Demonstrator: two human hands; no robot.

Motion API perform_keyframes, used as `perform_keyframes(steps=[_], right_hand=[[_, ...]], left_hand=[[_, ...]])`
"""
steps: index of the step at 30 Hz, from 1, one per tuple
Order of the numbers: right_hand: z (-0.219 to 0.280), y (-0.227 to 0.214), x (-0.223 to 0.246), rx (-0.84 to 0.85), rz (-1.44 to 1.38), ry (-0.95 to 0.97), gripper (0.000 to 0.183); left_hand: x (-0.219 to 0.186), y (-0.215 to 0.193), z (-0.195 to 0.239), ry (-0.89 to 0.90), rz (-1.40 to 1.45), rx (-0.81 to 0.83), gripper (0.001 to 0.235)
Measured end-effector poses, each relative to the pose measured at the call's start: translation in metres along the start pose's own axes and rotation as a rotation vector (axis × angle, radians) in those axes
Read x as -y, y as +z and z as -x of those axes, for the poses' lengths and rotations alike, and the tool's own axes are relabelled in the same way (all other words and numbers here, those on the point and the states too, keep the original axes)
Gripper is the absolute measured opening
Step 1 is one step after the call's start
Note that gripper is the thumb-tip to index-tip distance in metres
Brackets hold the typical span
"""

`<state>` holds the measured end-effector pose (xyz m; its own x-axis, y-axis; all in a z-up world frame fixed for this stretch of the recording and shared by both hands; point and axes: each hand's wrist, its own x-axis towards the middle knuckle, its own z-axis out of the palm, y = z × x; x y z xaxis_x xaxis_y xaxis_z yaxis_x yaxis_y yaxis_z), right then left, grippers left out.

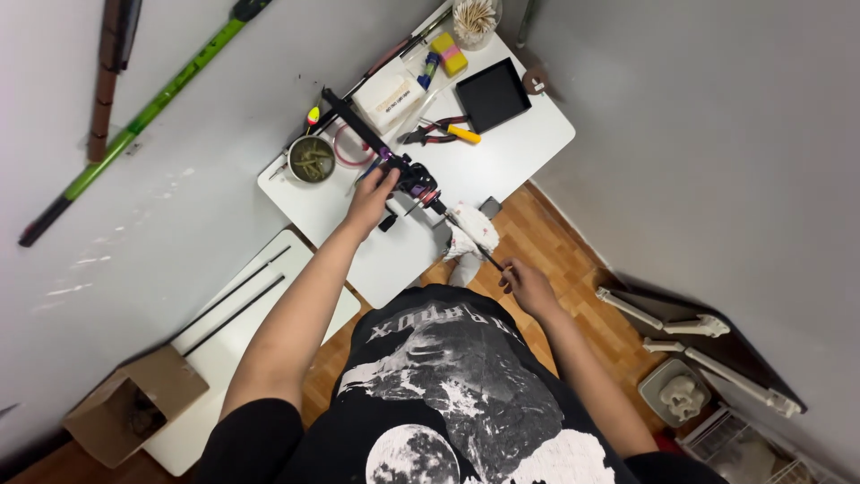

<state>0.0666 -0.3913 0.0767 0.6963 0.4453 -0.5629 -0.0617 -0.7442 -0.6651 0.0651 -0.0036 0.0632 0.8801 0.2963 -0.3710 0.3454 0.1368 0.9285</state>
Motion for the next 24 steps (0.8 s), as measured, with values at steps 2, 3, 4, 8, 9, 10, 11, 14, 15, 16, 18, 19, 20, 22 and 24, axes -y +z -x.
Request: perform_keyframes(steps=[2, 3, 4, 8, 9, 10, 11, 14, 15, 16, 18, 19, 20, 22, 24], right_hand=[[-0.001, 0.006, 0.002, -0.018, -0.022, 0.016, 0.018], [-0.001, 0.007, 0.002, -0.03, -0.038, 0.031, 0.018], [0.0, 0.009, 0.004, -0.036, -0.04, 0.035, 0.018], [0.003, 0.016, 0.009, -0.087, -0.044, 0.055, 0.019], [0.004, 0.017, 0.009, -0.101, -0.047, 0.05, 0.019], [0.007, 0.019, 0.01, -0.107, -0.052, 0.057, 0.019], [0.008, 0.021, 0.012, -0.118, -0.064, 0.068, 0.018], [0.011, 0.023, 0.018, -0.163, -0.052, 0.09, 0.018], [0.013, 0.026, 0.019, -0.176, -0.024, 0.106, 0.018], [0.013, 0.028, 0.018, -0.185, -0.027, 0.108, 0.018], [0.012, 0.034, 0.015, -0.277, 0.066, 0.045, 0.018], [0.015, 0.036, 0.016, -0.278, 0.064, 0.05, 0.018], [0.019, 0.037, 0.017, -0.324, 0.088, 0.008, 0.02], [0.023, 0.037, 0.018, -0.383, 0.114, -0.033, 0.023], [0.029, 0.037, 0.017, -0.508, 0.213, -0.109, 0.029]], left_hand=[[-0.008, 0.0, -0.005, -0.012, -0.03, 0.006, 0.044], [-0.011, 0.001, -0.006, -0.026, -0.055, 0.007, 0.045], [-0.013, 0.001, -0.008, -0.024, -0.056, 0.014, 0.045], [-0.015, -0.001, -0.012, -0.051, -0.058, 0.039, 0.048], [-0.014, 0.0, -0.011, -0.063, -0.052, 0.032, 0.05], [-0.005, -0.002, -0.011, -0.065, -0.055, 0.042, 0.05], [0.003, -0.003, -0.011, -0.048, -0.006, 0.041, 0.051], [0.032, -0.01, -0.012, 0.044, -0.016, -0.003, 0.053], [0.046, -0.013, -0.009, 0.105, -0.07, -0.058, 0.054], [0.034, -0.013, -0.001, 0.109, -0.071, -0.049, 0.054], [0.014, -0.015, 0.018, 0.002, 0.032, 0.045, 0.053], [0.042, -0.024, 0.016, -0.001, 0.032, 0.049, 0.053], [0.07, -0.033, 0.014, 0.0, -0.015, 0.07, 0.051], [0.087, -0.04, 0.016, 0.011, -0.064, 0.101, 0.053], [0.07, -0.039, 0.033, -0.081, -0.046, 0.093, 0.052]])
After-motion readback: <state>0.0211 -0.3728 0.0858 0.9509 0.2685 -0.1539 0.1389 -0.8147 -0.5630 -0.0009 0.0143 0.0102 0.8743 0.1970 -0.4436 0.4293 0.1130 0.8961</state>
